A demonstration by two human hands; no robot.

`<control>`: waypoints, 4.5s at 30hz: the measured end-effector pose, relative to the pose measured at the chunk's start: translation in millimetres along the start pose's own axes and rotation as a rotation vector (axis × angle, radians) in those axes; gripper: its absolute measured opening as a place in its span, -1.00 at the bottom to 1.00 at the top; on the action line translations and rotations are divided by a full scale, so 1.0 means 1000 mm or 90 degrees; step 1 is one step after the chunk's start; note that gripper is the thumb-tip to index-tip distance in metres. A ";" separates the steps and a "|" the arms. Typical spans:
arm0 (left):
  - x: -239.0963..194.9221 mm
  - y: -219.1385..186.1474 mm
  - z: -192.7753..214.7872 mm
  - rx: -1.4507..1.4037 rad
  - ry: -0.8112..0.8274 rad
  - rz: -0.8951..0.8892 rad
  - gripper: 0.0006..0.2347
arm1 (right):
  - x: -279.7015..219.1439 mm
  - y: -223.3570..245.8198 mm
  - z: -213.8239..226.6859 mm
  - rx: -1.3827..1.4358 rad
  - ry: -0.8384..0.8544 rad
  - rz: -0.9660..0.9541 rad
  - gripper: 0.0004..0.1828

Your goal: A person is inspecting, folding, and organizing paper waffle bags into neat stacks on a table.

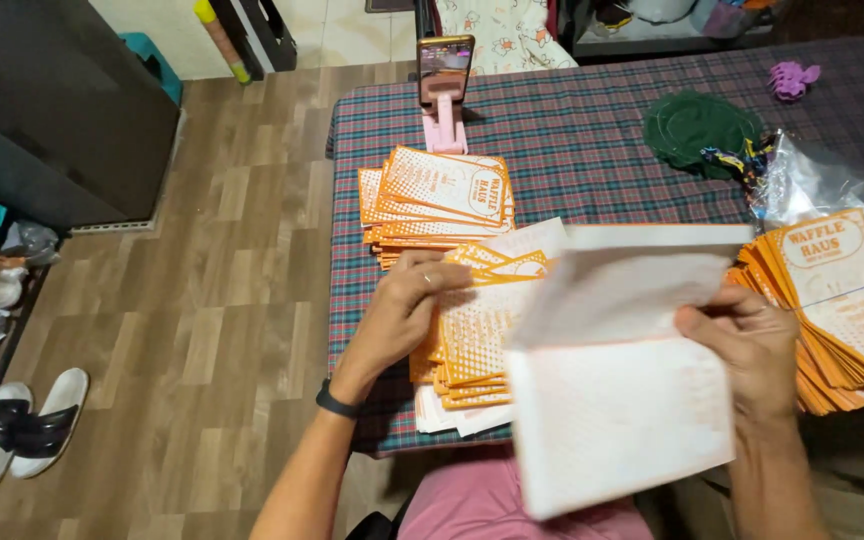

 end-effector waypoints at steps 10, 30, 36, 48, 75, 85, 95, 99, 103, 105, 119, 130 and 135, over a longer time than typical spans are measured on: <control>-0.044 -0.027 0.002 -0.378 -0.155 0.323 -0.73 | -0.007 -0.003 -0.067 0.092 0.126 -0.035 -0.58; -0.122 -0.002 0.062 -0.416 -0.456 0.486 -0.84 | -0.034 0.029 -0.100 -0.168 0.354 0.239 -0.74; -0.091 -0.011 -0.002 -0.484 -0.329 0.400 -0.91 | -0.041 0.023 -0.093 -0.174 0.155 0.087 -0.74; -0.121 0.007 0.070 -0.293 -0.496 0.487 -0.90 | -0.003 0.012 -0.036 -0.098 0.065 0.208 -0.73; 0.042 0.037 0.012 0.123 -0.016 -0.107 -0.69 | -0.030 -0.015 -0.062 -0.344 0.462 0.544 -0.64; 0.091 0.151 0.021 0.587 0.169 0.013 -0.95 | -0.028 -0.022 -0.066 -0.358 0.460 0.555 -0.65; 0.066 -0.004 0.055 0.332 -0.127 -0.132 -0.87 | 0.005 0.058 -0.097 -0.233 0.243 0.473 -0.62; 0.055 -0.068 0.054 0.176 -0.087 -0.183 -0.90 | 0.007 0.097 -0.109 -0.267 0.267 0.486 -0.64; 0.041 -0.082 0.055 0.113 -0.092 -0.136 -0.90 | -0.002 0.082 -0.101 -0.220 0.269 0.440 -0.90; 0.029 -0.065 0.056 0.025 -0.117 0.036 -0.54 | 0.000 0.062 -0.084 -0.208 0.155 0.366 -0.82; -0.022 -0.036 0.006 -0.215 -0.176 0.241 -0.79 | -0.021 0.061 -0.079 -0.174 0.084 0.222 -0.76; -0.069 -0.014 0.056 -0.155 -0.299 0.323 -0.78 | 0.000 0.025 -0.050 -0.168 0.131 0.229 -0.71; -0.118 -0.007 0.135 -0.132 -0.517 0.392 -0.84 | -0.013 0.016 -0.055 -0.107 0.412 0.477 -0.72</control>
Point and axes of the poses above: each hand's wrist, its own x-axis towards the middle knuckle, its own z-axis out of the back of the hand, y = z × x, the point moved 4 cm from there along x, towards the middle knuckle, and after that the axes turned 3 degrees about -y, right-handed, at the moved point
